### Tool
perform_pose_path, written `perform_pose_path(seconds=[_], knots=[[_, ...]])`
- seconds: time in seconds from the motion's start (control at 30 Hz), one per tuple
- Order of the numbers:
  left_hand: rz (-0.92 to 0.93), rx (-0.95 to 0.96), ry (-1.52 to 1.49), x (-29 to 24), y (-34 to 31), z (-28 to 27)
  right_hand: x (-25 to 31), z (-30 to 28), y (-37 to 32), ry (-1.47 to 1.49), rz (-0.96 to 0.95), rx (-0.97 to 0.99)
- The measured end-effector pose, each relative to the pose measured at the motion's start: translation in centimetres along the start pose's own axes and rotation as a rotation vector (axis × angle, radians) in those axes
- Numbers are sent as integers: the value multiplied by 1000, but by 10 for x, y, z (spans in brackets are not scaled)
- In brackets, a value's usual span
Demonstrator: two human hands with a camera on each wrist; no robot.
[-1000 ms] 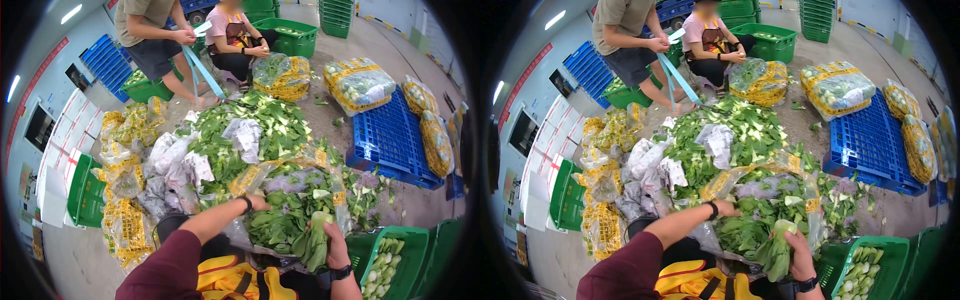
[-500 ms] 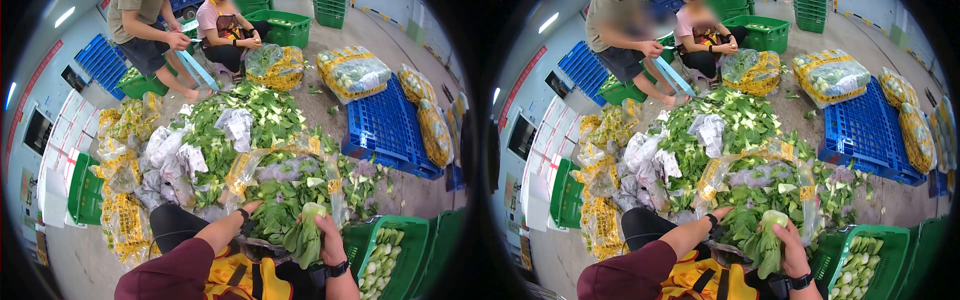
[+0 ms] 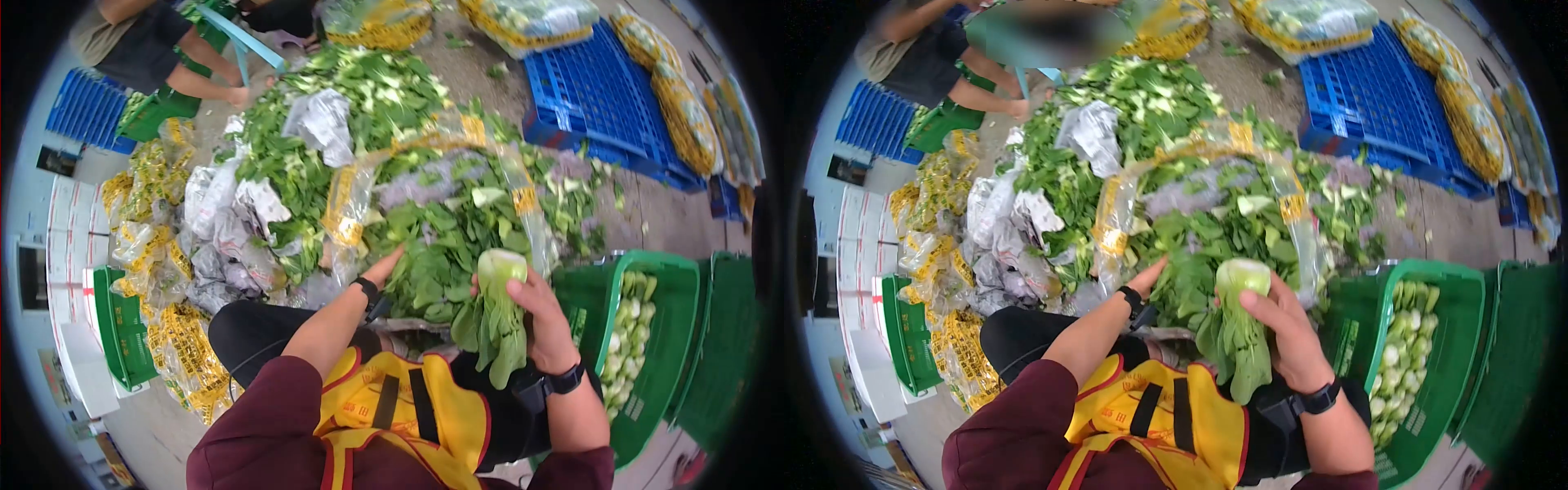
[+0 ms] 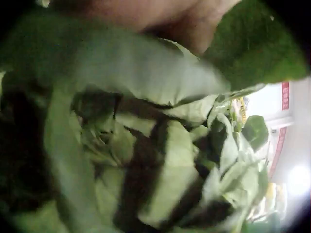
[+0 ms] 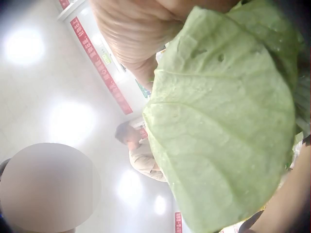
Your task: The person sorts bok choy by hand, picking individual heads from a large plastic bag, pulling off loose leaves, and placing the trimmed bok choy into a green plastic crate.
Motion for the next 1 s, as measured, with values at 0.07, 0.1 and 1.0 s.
perform_pose_path(seconds=[0.07, 0.1, 1.0], knots=[[-55, 151, -168, 12, 9, 17, 0, 2, -1, 17, -13, 11], [-78, 160, -165, 16, 10, 19, -1, 1, -1, 10, -12, 21], [459, -366, 232, -100, -68, 87, 43, -15, -18, -72, -260, -18]])
Point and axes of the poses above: each hand's wrist, its own y-axis towards the middle knuckle, its own z-axis out of the palm, x = y × z, the point moved 8 cm from there along y, towards the middle knuckle, and after that the axes turned 14 degrees about y, right-handed, at the moved point
